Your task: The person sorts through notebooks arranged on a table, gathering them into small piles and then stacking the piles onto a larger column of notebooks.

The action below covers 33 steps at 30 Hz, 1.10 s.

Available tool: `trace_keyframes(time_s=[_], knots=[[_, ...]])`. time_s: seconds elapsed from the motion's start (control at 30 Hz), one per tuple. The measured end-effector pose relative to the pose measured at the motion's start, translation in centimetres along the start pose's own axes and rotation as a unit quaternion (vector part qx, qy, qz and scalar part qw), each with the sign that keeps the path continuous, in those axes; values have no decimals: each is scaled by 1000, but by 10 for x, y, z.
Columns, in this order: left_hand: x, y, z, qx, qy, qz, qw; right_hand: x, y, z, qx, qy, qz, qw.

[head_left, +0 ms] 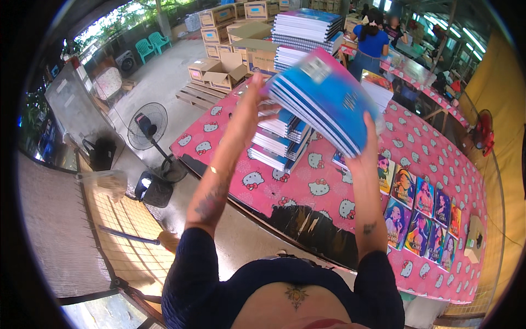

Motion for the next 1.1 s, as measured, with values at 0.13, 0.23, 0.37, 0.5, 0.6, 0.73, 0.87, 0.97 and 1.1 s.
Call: trace_keyframes(time_s=[0.13,0.23,0.37,0.5,0.6,0.73,0.87,0.97,1.1], knots=[[-33,46,49,43,190,13,981,34,54,33,77,-37,-6,996],[-75,73,50,12,204,63,977,36,92,49,134,-177,21,975],[-125,102,7,-51,257,77,962,14,122,86,197,-223,58,953],[-141,112,-21,-94,210,74,970,11,120,95,175,-245,76,950],[-148,121,-23,-104,200,57,973,1,122,92,193,-240,75,948],[-143,108,-28,-31,251,152,956,-11,82,70,172,-262,113,943],[-61,31,-46,325,358,286,828,-127,-6,10,-82,-539,5,838],[63,-33,-125,323,379,61,865,-264,-88,-56,-149,-738,73,654],[238,-117,-309,253,448,-316,797,-406,-225,-205,-20,-790,289,540]])
Point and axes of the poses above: each hand's wrist, its own y-axis towards the middle knuckle, its own x-axis out of the palm, z = x × y, the point moved 4 cm from there along y, towards the middle knuckle, and after that the axes turned 7 degrees about -z, right-handed, at the moved point
